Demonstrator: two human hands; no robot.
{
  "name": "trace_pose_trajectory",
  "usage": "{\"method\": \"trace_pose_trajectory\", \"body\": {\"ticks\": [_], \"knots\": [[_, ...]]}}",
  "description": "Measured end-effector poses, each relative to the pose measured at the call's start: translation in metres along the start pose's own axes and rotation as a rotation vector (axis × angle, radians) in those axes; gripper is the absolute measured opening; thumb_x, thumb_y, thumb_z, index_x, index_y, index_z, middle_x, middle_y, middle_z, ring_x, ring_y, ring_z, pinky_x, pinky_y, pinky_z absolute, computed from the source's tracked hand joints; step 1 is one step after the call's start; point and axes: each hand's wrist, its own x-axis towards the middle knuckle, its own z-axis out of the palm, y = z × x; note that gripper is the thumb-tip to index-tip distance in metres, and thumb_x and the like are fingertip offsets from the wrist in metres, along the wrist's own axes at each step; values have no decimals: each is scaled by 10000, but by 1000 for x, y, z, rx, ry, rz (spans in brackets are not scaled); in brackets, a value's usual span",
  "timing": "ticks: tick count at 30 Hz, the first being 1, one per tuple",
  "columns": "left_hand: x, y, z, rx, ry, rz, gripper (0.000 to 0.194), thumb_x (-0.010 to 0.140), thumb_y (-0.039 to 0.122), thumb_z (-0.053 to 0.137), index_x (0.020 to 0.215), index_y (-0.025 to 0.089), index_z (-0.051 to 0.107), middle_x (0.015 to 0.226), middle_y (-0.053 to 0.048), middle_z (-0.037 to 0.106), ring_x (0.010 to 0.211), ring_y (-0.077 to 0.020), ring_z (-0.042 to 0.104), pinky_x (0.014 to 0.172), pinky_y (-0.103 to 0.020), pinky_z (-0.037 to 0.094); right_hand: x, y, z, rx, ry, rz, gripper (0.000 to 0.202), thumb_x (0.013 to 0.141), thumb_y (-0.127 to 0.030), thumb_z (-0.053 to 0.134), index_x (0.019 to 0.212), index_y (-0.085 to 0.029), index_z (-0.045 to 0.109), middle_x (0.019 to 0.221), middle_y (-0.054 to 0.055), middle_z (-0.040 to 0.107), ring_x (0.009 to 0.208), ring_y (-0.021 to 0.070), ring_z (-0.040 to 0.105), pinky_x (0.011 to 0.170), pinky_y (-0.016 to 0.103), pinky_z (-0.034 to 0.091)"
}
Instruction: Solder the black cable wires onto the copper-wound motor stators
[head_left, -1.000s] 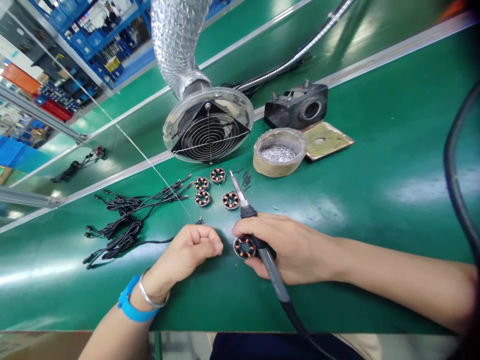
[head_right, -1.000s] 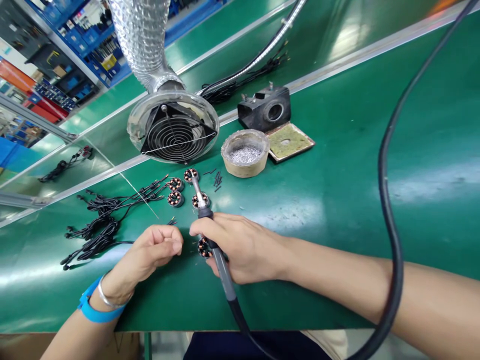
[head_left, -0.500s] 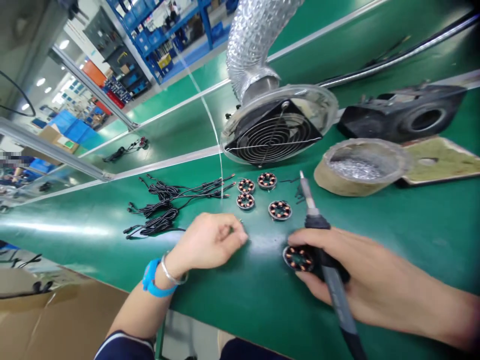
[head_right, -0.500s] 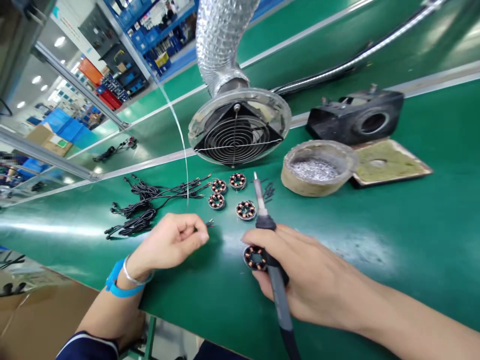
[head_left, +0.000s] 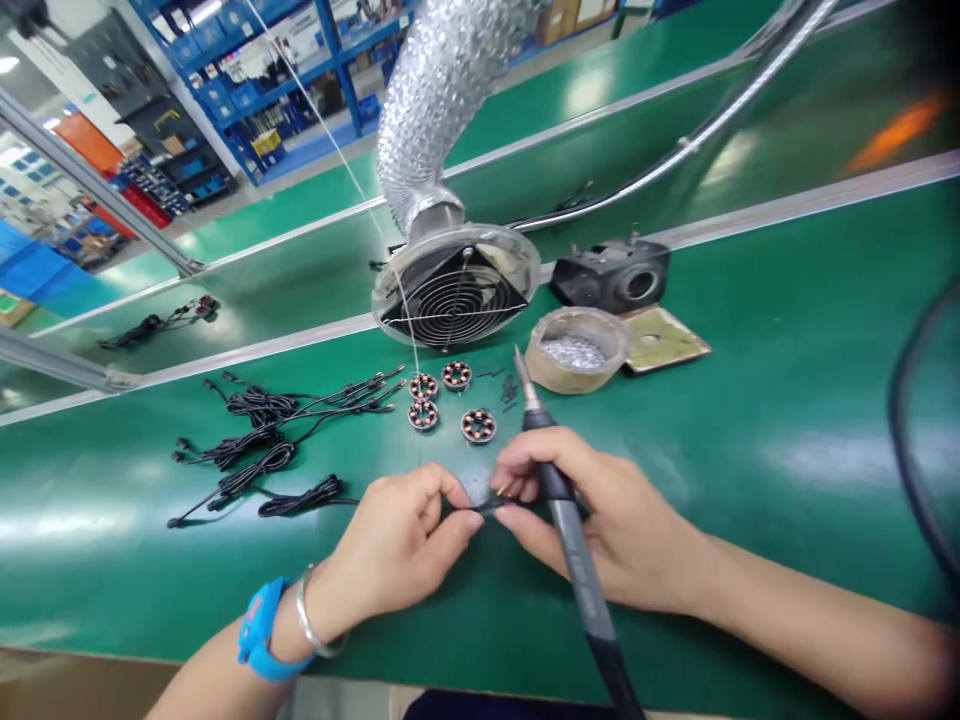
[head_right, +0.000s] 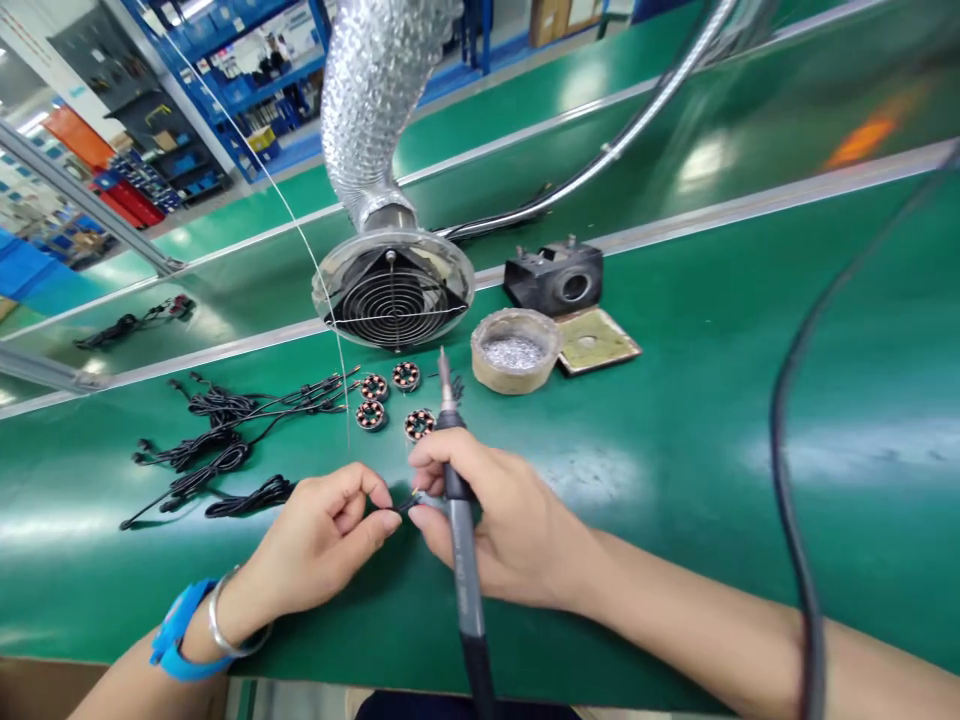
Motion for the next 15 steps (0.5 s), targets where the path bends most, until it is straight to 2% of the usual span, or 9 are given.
{"method": "trace_pose_trajectory", "body": {"ticks": [2,4,6,8,10,12,13,15], "knots": [[1,0,6,-33,-11,-2,203,875,371,580,846,171,604,499,100,290,467,-81,314,506,-212,265,1,-4,2,48,18,6,227,841,-105,538,1019,-222,458,786,-16,603,599,83,592,557,180,521],[6,-1,3,-97,-15,10,247,913,389,521,866,171,627,550,66,423,522,-94,388,538,-213,310,1,-4,3,46,52,-36,207,842,-96,537,988,-228,474,776,-19,609,595,84,595,554,184,517],[11,-2,-3,-152,-8,81,314,961,384,425,918,171,652,729,-2,593,675,-126,506,647,-227,384,1,-2,4,40,75,-104,213,842,-87,549,987,-230,490,811,-3,637,649,103,624,597,210,537],[16,-3,-8,-207,-76,170,365,981,390,375,923,167,658,888,-55,647,826,-157,556,764,-252,413,2,1,5,69,78,-175,245,844,-62,550,1011,-233,497,837,8,661,712,121,655,643,233,555],[19,-5,-8,-340,-281,154,414,973,462,368,865,160,629,826,-56,642,755,-149,575,711,-251,435,2,3,5,105,73,-242,290,844,-30,546,1039,-238,493,829,5,672,739,126,669,663,238,561],[20,-8,-3,-491,-447,42,459,954,544,358,821,162,576,684,-11,587,545,-105,508,543,-221,397,2,5,4,76,96,-256,308,838,-41,573,1062,-235,491,849,15,676,757,134,672,688,254,566],[20,-9,0,-528,-466,-1,465,949,561,356,815,164,557,638,15,551,479,-84,447,490,-209,356,2,5,4,43,114,-228,309,832,-62,596,1069,-230,491,865,22,672,757,138,668,693,263,568],[20,-9,5,-499,-396,-2,440,958,535,362,809,163,544,610,39,511,480,-72,393,497,-198,330,1,6,4,21,127,-119,312,823,-104,620,1080,-221,486,870,24,652,725,129,654,671,257,569]]}}
